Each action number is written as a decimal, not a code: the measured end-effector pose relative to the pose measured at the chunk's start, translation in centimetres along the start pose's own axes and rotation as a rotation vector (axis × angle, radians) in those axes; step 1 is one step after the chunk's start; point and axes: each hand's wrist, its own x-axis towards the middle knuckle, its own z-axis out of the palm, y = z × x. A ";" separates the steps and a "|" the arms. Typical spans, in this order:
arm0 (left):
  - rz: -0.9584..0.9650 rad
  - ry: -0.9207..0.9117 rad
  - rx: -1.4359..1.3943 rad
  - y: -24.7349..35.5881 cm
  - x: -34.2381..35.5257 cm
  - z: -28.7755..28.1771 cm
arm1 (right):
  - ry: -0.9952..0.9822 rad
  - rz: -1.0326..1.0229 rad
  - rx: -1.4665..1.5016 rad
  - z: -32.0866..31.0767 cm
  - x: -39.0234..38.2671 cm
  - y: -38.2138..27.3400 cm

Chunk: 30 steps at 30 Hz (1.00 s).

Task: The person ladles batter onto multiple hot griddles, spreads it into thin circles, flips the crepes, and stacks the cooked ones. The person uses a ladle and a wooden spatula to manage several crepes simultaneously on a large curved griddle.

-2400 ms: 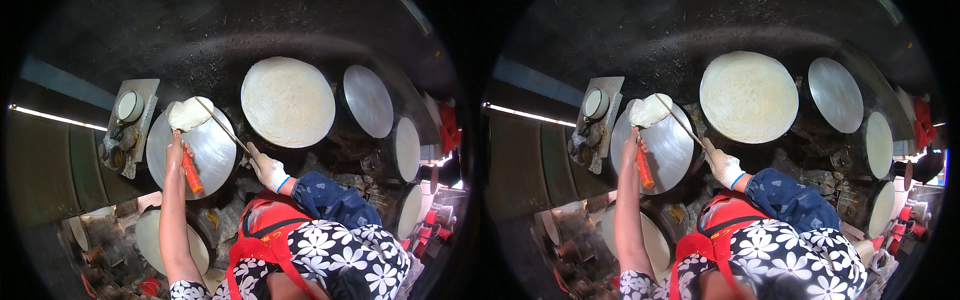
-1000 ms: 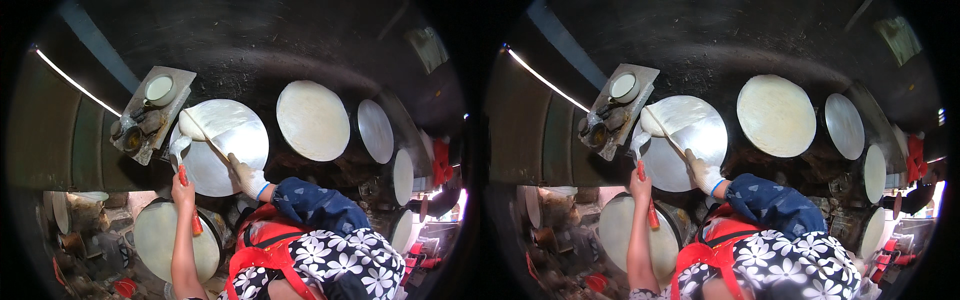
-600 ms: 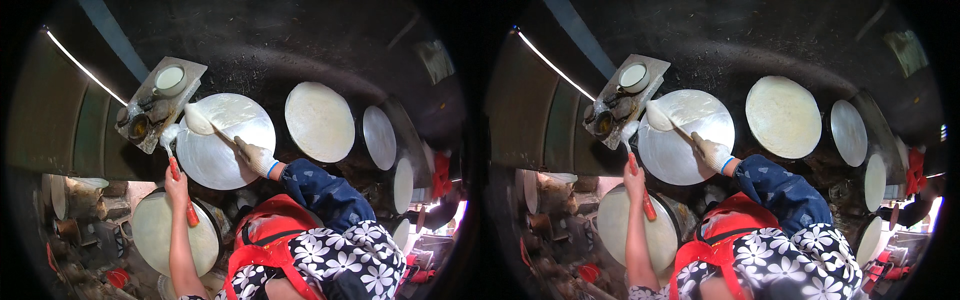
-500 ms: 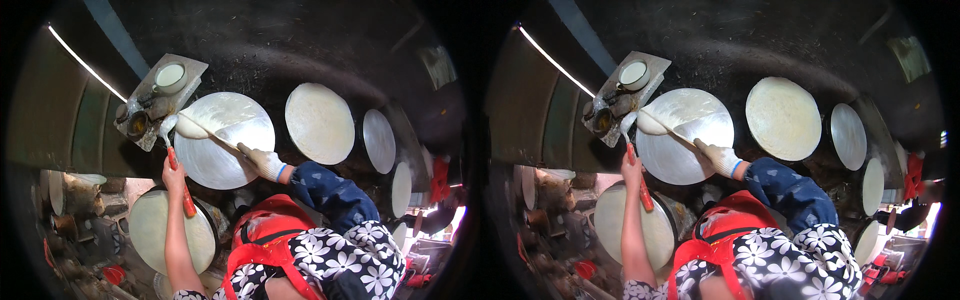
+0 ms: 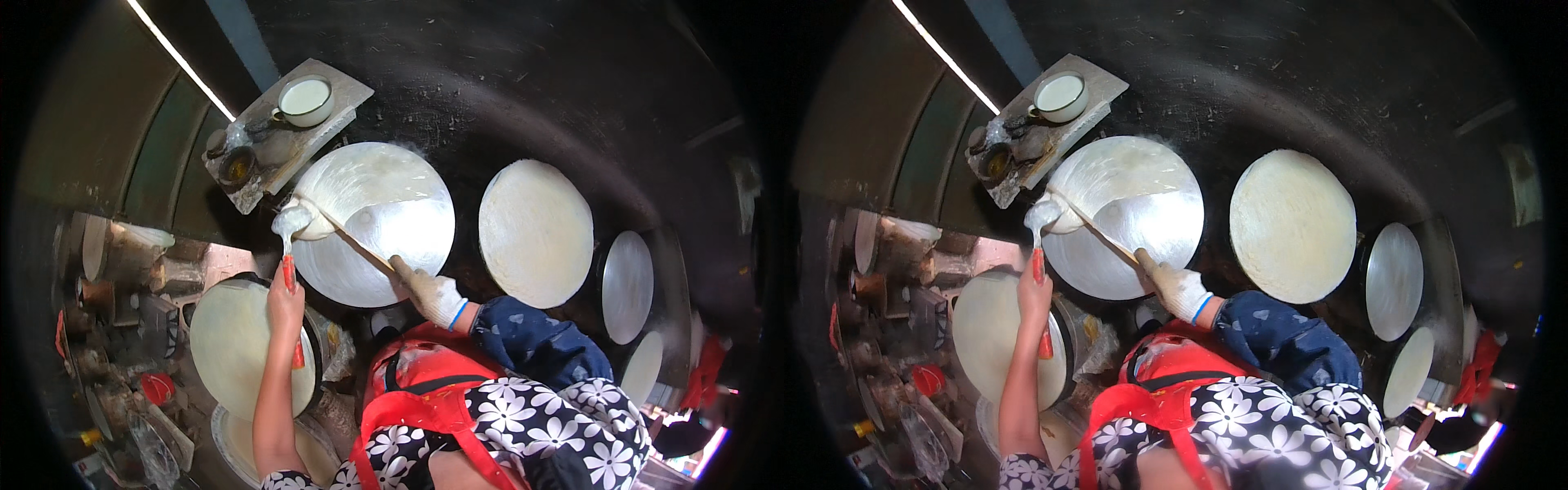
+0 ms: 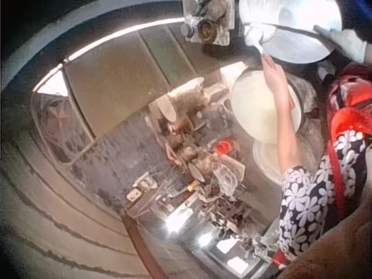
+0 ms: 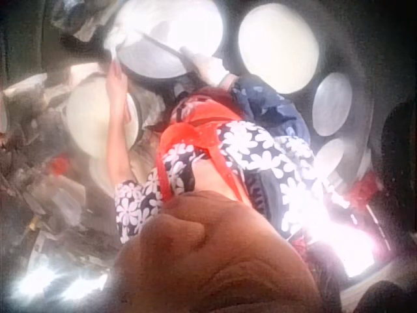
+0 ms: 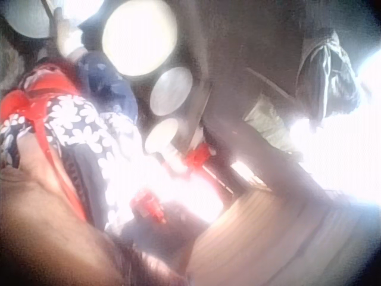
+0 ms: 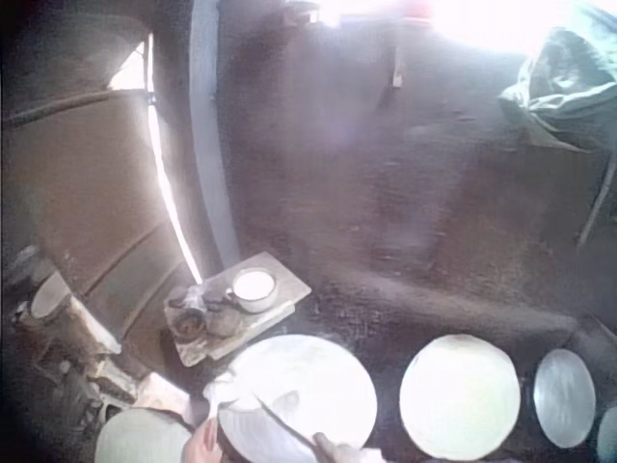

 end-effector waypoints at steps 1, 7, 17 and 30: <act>-0.019 0.001 -0.017 0.1 -1.4 -0.6 | -0.054 0.019 -0.074 -1.0 0.1 0.7; -0.136 -0.004 -0.047 1.6 -5.6 -0.8 | 0.142 -0.038 -0.060 -5.3 7.1 2.1; -0.472 -0.151 -0.406 4.3 -15.6 -0.8 | -0.285 -0.328 -0.195 -11.5 3.5 8.9; -0.584 -0.340 -0.630 6.9 -17.8 0.3 | -0.346 -0.376 -0.271 -12.0 4.7 6.5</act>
